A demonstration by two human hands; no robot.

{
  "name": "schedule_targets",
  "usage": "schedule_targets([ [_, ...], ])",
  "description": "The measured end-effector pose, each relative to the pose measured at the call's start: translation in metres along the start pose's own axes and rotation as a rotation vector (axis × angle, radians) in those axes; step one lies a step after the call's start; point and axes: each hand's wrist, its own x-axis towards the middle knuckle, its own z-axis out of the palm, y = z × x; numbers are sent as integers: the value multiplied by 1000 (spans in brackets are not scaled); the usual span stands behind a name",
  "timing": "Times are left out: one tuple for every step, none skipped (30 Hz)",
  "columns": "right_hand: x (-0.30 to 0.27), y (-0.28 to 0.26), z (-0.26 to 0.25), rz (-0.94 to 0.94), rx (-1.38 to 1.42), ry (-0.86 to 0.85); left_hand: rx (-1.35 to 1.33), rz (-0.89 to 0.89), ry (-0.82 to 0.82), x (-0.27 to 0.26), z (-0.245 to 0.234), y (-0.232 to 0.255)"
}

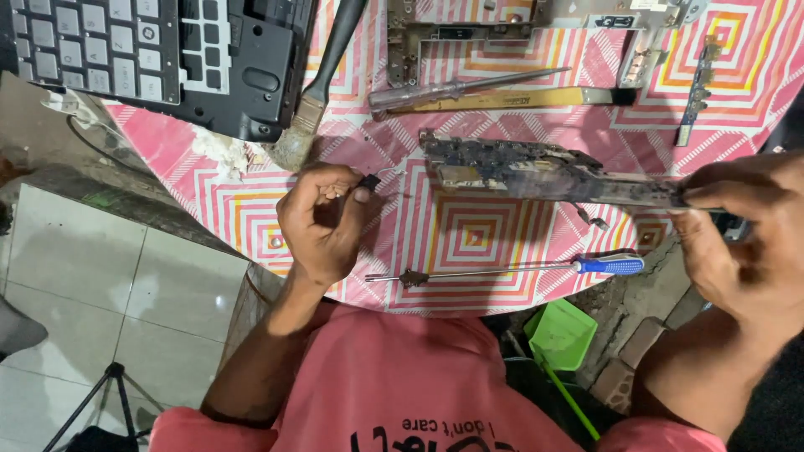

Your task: The person uses a screwdriver to remove screws from a laptop motherboard and then detaches a small ribbon cable. They work on a table covered with a patterned cloth, handling the motherboard and various tools.

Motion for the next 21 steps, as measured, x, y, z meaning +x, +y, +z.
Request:
schedule_targets([
  [3, -6, 3, -148, 3, 77, -18, 11, -1, 0, 0, -1],
  [7, -12, 6, -295, 8, 154, -36, 23, -2, 0, 1, -2],
  [8, -12, 8, -297, 7, 156, -36, 25, 0, 0, 0, -2],
  [9, -13, 10, -356, -50, 182, -53, 32, -9, 0, 0, -2],
  [9, -13, 11, -416, -107, 208, -71, 39, -18, 0, 0, -2],
  [8, -10, 16, -417, -107, 208, -71, 40, -17, -1, 0, -4],
  [7, -7, 21, -469, -113, 241, -78, 48, -11, -1, 0, -6],
  [5, -3, 26, -520, -118, 273, -85, 54, -7, -2, 0, -8],
  [5, 0, 33, -520, -117, 274, -84, 54, -7, -2, 0, -6],
  [3, 3, 40, -522, -148, 259, -95, 26, -8, -2, -1, -5],
  [2, 6, 47, -524, -179, 244, -105, -3, -9, -2, -1, -3],
  [6, 1, 49, -524, -179, 245, -104, -2, -10, -3, -1, -4],
  [9, -5, 51, -484, -139, 212, -98, 1, -16, -3, -1, -6],
  [12, -10, 54, -442, -98, 177, -93, 2, -23, -4, -1, -7],
  [11, -3, 60, -441, -97, 177, -92, 2, -25, -3, 0, -6],
  [11, 4, 67, -448, -132, 186, -80, 7, -36, -2, -1, -5],
  [11, 11, 74, -454, -166, 194, -68, 11, -48, -1, -1, -4],
  [9, 13, 77, -454, -164, 195, -65, 11, -49, -2, 0, -8],
  [7, 15, 80, -421, -190, 146, -57, 50, -57, -3, 1, -12],
  [6, 18, 82, -387, -216, 95, -50, 87, -65, -4, 3, -16],
  [8, 16, 82, -387, -214, 94, -49, 85, -65, -2, 2, -13],
])
